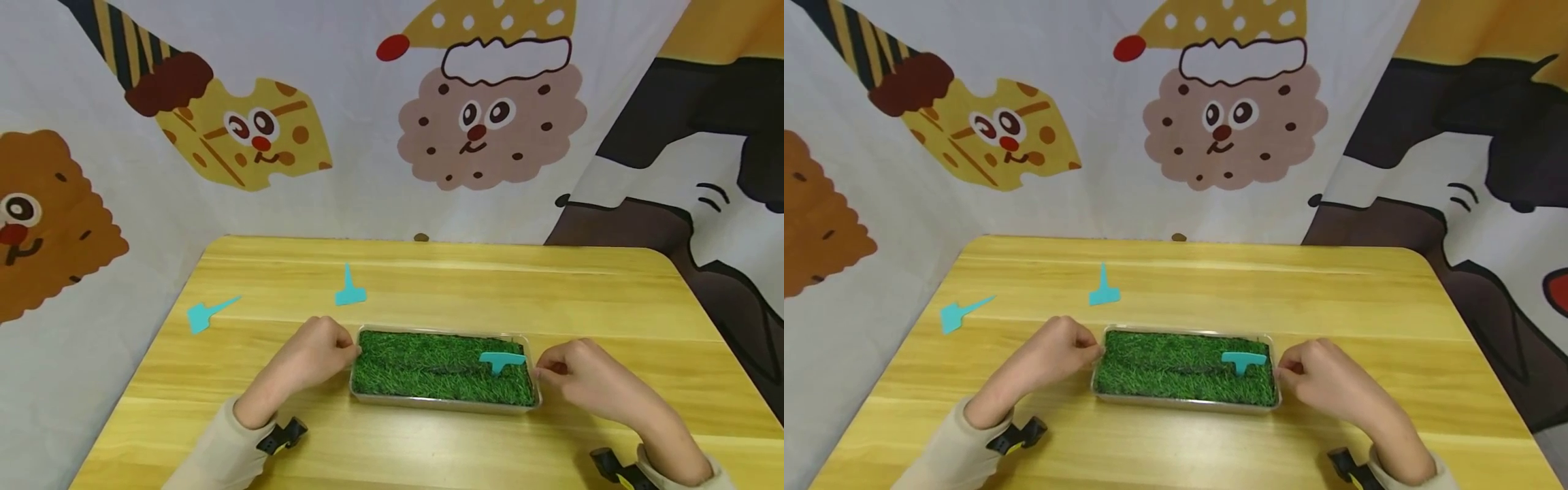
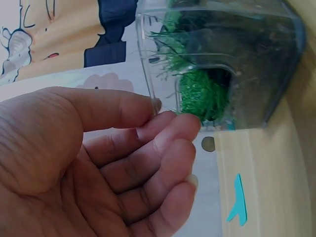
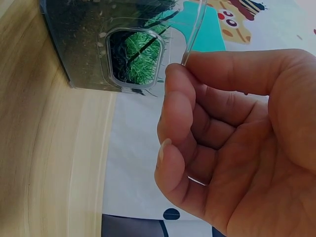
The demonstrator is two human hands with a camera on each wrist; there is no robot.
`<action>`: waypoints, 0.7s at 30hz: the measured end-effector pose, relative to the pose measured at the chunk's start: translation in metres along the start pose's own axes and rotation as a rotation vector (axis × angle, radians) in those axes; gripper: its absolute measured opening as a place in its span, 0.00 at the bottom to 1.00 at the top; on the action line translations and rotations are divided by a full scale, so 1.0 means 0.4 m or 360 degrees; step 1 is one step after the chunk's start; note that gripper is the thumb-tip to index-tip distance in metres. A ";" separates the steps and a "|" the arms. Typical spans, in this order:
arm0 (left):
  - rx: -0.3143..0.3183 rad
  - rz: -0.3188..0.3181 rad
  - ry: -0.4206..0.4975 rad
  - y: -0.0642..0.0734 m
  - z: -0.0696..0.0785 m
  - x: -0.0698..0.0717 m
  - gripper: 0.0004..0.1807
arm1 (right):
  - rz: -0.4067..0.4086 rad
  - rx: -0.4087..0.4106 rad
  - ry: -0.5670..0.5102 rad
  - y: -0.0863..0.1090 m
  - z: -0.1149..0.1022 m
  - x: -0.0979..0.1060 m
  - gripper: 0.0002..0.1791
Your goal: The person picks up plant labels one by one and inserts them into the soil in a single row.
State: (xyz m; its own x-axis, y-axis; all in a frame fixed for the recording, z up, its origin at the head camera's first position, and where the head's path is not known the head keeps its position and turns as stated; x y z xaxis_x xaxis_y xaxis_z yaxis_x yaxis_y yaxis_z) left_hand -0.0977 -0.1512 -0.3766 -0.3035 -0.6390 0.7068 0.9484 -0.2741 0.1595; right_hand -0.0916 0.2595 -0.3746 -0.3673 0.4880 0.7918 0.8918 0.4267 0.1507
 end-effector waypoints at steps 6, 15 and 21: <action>-0.0072 0.0037 -0.0027 0.005 -0.014 0.002 0.29 | 0.0014 0.0017 -0.0024 0.003 0.001 -0.003 0.09; -0.0128 0.0255 -0.0130 0.005 -0.028 0.021 0.13 | 0.0023 0.0019 -0.0025 0.004 0.000 -0.002 0.10; -0.0185 0.0446 -0.0163 0.005 -0.039 0.034 0.07 | 0.0018 0.0034 -0.0029 0.004 0.001 -0.003 0.10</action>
State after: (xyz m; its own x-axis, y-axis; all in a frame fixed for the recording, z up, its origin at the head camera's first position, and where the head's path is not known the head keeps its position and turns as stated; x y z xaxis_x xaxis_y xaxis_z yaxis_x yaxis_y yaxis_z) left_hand -0.1012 -0.1716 -0.3773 -0.0153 -0.6271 0.7788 0.9752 -0.1814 -0.1270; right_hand -0.0900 0.2597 -0.3754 -0.3623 0.5064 0.7825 0.8900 0.4372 0.1292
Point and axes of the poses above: each hand's wrist, its own y-axis away from the middle knuckle, its own x-axis out of the back of the hand, z = x × y, the point moved 1 cm from there along -y, towards the middle knuckle, and after that the axes turned 5 degrees about z, right-handed, at the moved point
